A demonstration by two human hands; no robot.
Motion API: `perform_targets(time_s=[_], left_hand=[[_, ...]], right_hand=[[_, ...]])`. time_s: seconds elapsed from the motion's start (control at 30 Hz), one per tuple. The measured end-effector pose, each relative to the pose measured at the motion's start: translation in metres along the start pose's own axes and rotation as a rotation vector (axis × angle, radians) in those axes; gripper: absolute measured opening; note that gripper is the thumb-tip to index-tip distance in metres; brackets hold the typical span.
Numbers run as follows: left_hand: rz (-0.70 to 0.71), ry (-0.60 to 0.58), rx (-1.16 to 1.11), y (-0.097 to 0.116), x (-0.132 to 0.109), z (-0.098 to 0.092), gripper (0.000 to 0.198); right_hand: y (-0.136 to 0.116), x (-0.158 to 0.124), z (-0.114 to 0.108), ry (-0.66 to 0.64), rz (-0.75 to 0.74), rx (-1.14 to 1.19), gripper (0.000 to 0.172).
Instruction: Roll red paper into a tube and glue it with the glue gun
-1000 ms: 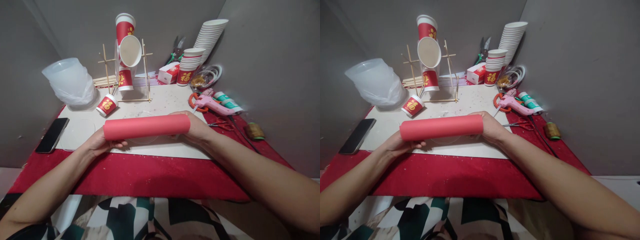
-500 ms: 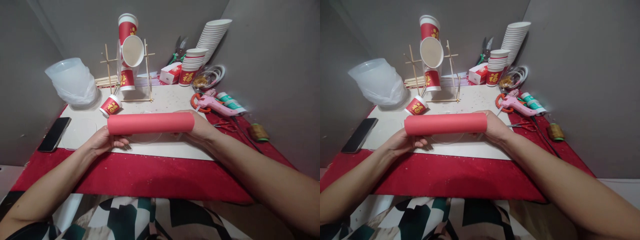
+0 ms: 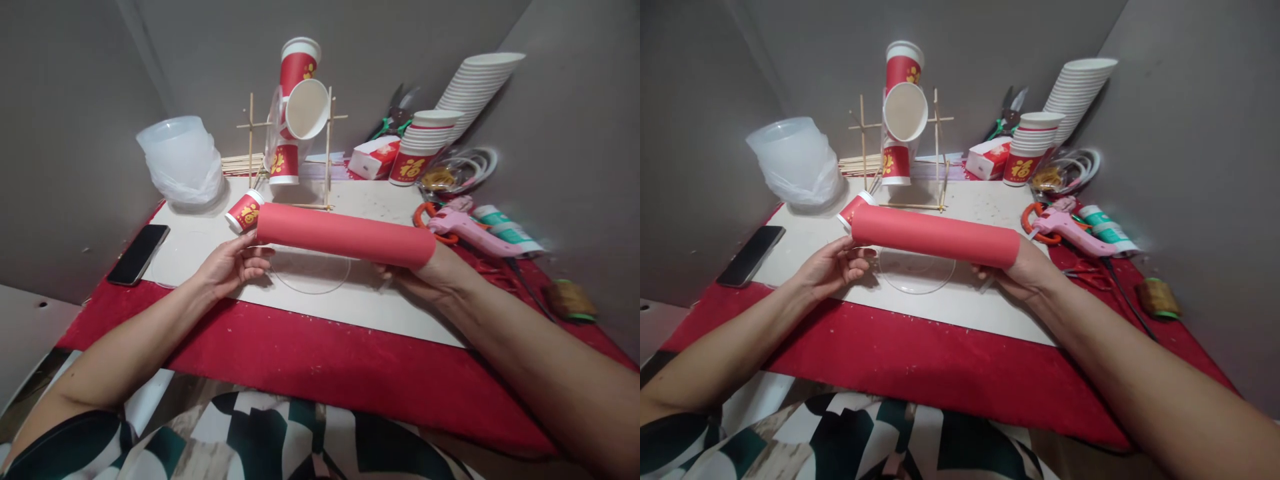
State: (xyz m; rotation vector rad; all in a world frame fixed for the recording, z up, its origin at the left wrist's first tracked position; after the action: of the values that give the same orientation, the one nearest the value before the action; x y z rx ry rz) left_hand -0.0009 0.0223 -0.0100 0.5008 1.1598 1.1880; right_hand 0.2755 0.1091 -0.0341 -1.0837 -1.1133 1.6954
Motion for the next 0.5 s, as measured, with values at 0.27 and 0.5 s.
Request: perform_targets(time_s=[0.27, 0.5], left_hand=[[0.063, 0.05, -0.065, 0.003, -0.0002, -0.0043, 0.021], [0.214, 0.023, -0.009, 0.0024, -0.0019, -0.0043, 0.016]], right_hand=[[-0.0035, -0.0032, -0.0002, 0.04, 0.026, 0.035, 0.021], [-0.0005, -0.0019, -0.0014, 0.034, 0.027, 0.011, 0.022]])
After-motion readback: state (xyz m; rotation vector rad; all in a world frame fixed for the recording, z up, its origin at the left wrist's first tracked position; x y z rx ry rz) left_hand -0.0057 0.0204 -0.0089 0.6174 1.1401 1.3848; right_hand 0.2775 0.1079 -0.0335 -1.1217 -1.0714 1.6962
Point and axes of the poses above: each hand's wrist, its own x-axis towards the middle knuckle, its own z-axis out of the palm, y = z × x, the point moved 2 cm from there along x, towards the middle knuckle, and after that the axes turned 1 degree about -y, right-handed, at the moved point
